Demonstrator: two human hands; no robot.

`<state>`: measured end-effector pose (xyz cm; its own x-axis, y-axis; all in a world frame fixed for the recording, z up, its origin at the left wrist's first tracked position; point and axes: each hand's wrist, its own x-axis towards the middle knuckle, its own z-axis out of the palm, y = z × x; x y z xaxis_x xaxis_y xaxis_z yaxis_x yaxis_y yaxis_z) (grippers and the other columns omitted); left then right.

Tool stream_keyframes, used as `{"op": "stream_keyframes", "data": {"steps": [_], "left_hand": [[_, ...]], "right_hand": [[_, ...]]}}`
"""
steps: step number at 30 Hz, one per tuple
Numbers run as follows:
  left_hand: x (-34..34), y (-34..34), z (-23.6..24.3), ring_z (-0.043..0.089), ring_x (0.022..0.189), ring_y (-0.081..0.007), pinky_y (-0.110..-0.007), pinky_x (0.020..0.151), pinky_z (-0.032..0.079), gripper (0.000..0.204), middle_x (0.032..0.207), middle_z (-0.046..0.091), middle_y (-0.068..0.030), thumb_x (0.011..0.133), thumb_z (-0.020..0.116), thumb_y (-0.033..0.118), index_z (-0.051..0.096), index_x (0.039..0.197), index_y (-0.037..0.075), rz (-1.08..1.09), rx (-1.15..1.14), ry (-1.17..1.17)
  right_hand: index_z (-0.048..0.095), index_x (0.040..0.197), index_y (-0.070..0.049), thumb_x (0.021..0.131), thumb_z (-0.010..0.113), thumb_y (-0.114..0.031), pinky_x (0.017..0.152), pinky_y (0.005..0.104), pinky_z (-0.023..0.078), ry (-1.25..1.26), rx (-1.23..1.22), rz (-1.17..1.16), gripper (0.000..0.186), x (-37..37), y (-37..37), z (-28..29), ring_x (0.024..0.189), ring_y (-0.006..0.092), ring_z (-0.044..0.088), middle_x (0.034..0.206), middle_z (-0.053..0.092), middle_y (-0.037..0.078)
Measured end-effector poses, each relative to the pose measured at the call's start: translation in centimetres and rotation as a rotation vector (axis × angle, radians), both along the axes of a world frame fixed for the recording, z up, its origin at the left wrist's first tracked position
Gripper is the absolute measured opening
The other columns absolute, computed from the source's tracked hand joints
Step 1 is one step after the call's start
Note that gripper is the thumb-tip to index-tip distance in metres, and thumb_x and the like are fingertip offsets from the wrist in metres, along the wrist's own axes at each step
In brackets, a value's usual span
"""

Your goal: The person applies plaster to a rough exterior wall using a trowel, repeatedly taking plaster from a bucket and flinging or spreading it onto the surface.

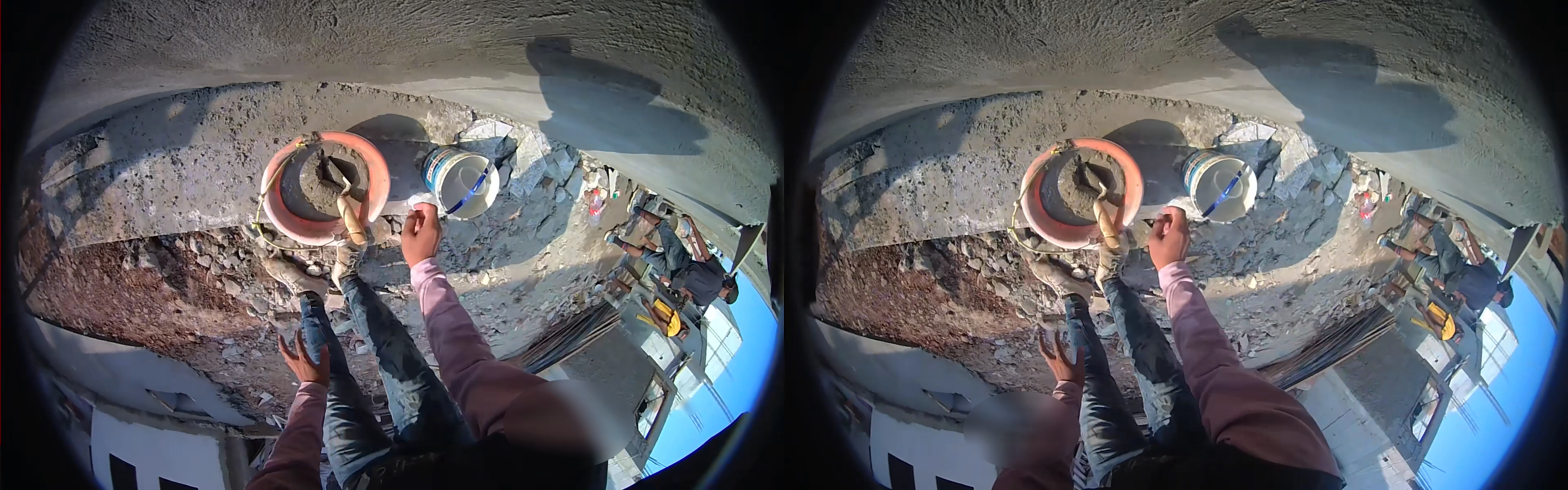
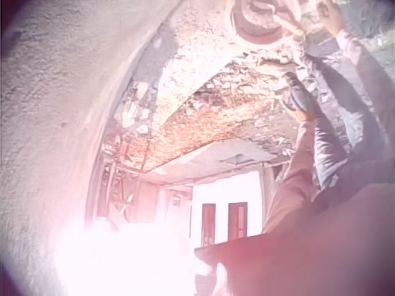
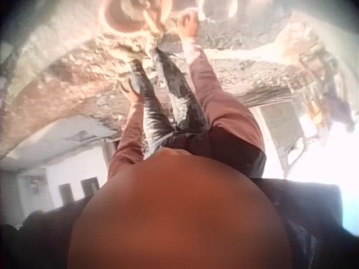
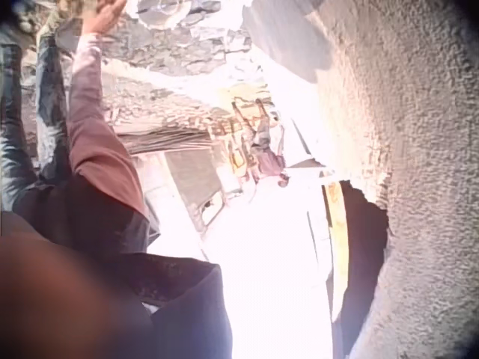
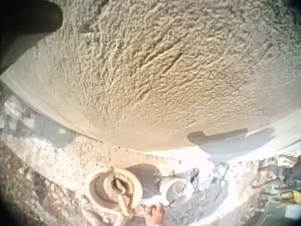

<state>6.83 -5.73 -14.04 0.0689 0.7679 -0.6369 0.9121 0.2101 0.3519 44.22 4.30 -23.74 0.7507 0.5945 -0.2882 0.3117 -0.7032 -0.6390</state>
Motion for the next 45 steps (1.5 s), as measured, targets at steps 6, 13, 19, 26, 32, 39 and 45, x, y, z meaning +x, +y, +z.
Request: {"op": "stream_keyframes", "data": {"steps": [6, 13, 19, 26, 32, 39, 45], "left_hand": [[-1.2, -6.4, 5.1, 0.026, 0.139, -0.0479, -0.057, 0.112, 0.027, 0.102, 0.155, 0.022, -0.0242, 0.069, 0.077, 0.054, 0.03, 0.15, 0.012, -0.221, -0.528, 0.375], [0.7, -1.7, 4.8, 0.033, 0.138, -0.0419, -0.054, 0.108, 0.034, 0.097, 0.153, 0.033, -0.0181, 0.074, 0.071, 0.057, 0.031, 0.151, 0.011, -0.229, -0.443, 0.432], [-0.7, -2.5, 4.5, 0.036, 0.136, -0.0378, -0.055, 0.105, 0.037, 0.097, 0.152, 0.036, -0.0131, 0.073, 0.071, 0.058, 0.032, 0.151, 0.016, -0.238, -0.474, 0.567], [0.6, -2.4, 5.1, 0.04, 0.133, -0.0353, -0.051, 0.104, 0.04, 0.09, 0.147, 0.042, -0.0112, 0.076, 0.068, 0.058, 0.037, 0.148, 0.014, -0.228, -0.493, 0.538], [1.2, -3.1, 5.4, 0.042, 0.131, -0.0367, -0.051, 0.103, 0.041, 0.089, 0.145, 0.043, -0.012, 0.075, 0.069, 0.058, 0.039, 0.146, 0.013, -0.176, -0.52, 0.538], [1.2, -4.0, 5.2, 0.042, 0.132, -0.0366, -0.049, 0.105, 0.041, 0.091, 0.146, 0.043, -0.0136, 0.074, 0.068, 0.061, 0.039, 0.146, 0.013, -0.145, -0.476, 0.508], [1.4, -3.9, 5.2, 0.042, 0.131, -0.0373, -0.048, 0.105, 0.04, 0.09, 0.143, 0.045, -0.0148, 0.074, 0.069, 0.059, 0.04, 0.145, 0.012, -0.124, -0.472, 0.511]], "right_hand": [[0.041, 0.141, -0.017, 0.083, 0.064, -0.002, 0.072, 0.0428, 0.052, -0.171, -0.279, -0.073, 0.064, 15.1, -7.8, 0.0, 0.081, 0.0328, 0.068, 0.088, 0.068, 0.018], [0.062, 0.097, 0.0, 0.084, 0.059, 0.004, 0.054, 0.03, 0.053, -0.306, 0.044, -0.05, 0.013, 19.3, -11.6, -5.0, 0.065, 0.0189, 0.071, 0.082, 0.07, 0.012], [0.059, 0.092, -0.006, 0.077, 0.079, -0.007, 0.057, 0.0303, 0.052, -0.487, 0.174, -0.154, 0.025, 11.2, -12.6, 3.4, 0.07, 0.0216, 0.063, 0.089, 0.059, 0.009], [0.058, 0.087, -0.007, 0.073, 0.081, -0.007, 0.055, 0.0334, 0.052, -0.362, 0.218, 0.218, 0.026, 6.8, -11.1, 7.7, 0.07, 0.0267, 0.063, 0.09, 0.057, 0.012], [0.059, 0.081, -0.008, 0.071, 0.079, -0.014, 0.057, 0.0398, 0.051, -0.158, 0.085, 0.396, 0.023, 2.0, -7.1, 4.6, 0.069, 0.0286, 0.064, 0.088, 0.056, 0.009], [0.056, 0.078, -0.006, 0.071, 0.078, -0.015, 0.059, 0.0452, 0.05, -0.198, 0.047, 0.49, 0.025, -0.2, -4.2, 3.1, 0.071, 0.036, 0.062, 0.082, 0.056, 0.013], [0.055, 0.076, -0.006, 0.07, 0.077, -0.017, 0.06, 0.047, 0.051, -0.187, -0.059, 0.529, 0.026, -0.8, -2.8, 4.2, 0.073, 0.0375, 0.062, 0.082, 0.058, 0.016]]}}
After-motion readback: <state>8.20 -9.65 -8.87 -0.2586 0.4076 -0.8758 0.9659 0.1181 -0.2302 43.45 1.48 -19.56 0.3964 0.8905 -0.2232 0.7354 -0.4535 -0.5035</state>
